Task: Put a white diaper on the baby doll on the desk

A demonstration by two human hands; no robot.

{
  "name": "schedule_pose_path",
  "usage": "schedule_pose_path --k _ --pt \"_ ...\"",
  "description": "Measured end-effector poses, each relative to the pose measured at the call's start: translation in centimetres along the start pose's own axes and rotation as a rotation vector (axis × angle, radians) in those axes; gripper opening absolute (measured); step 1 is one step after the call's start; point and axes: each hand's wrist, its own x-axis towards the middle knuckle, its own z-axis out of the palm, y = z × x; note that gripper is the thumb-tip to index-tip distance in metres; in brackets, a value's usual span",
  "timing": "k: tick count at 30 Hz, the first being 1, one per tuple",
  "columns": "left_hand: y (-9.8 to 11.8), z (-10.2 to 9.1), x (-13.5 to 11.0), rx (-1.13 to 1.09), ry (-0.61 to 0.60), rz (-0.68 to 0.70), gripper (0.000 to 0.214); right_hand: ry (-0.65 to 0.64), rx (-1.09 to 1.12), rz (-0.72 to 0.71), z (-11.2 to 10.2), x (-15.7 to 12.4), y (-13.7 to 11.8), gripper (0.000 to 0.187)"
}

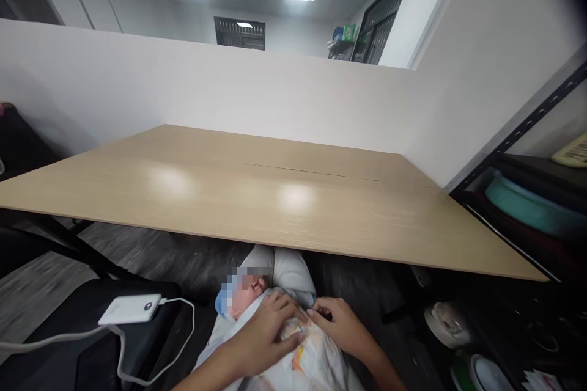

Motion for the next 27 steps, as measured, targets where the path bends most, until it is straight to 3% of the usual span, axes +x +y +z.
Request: schedule_pose_path --k 5,11,14,18,21,24,27 --pt "-1.4 0.7 -1.2 -0.076 0.042 0.045 0.018 0.042 0.028 -0.034 -0.3 0.2 -0.3 0.032" --pt "-1.8 1.0 -1.9 -0.138 0.083 0.05 0.018 0.012 0.04 -0.136 -0.9 -0.1 -1.9 0.02" --pt "-1.9 1.1 -1.7 -0.182 0.105 0.043 0.021 0.019 0.015 -0.158 -0.8 0.6 -1.5 0.018" --pt "-1.3 0.0 -2.8 -0.21 0.087 0.03 0.026 0.091 0.021 -0.076 -0.8 2.5 1.1 0.024" --pt "-0.8 -1.8 -5.0 -0.212 -0.041 -0.019 0.026 0.143 0.03 -0.055 -1.0 3.2 1.8 0.029" --pt "-0.7 -2.7 -7.2 -0.228 -0.179 -0.096 0.023 0.04 0.114 -0.152 -1.1 2.5 -0.6 0.03" --pt "-0.7 -2.5 -7.5 -0.243 -0.216 -0.13 0.026 -0.151 0.106 -0.303 -1.1 1.1 -4.7 0.03"
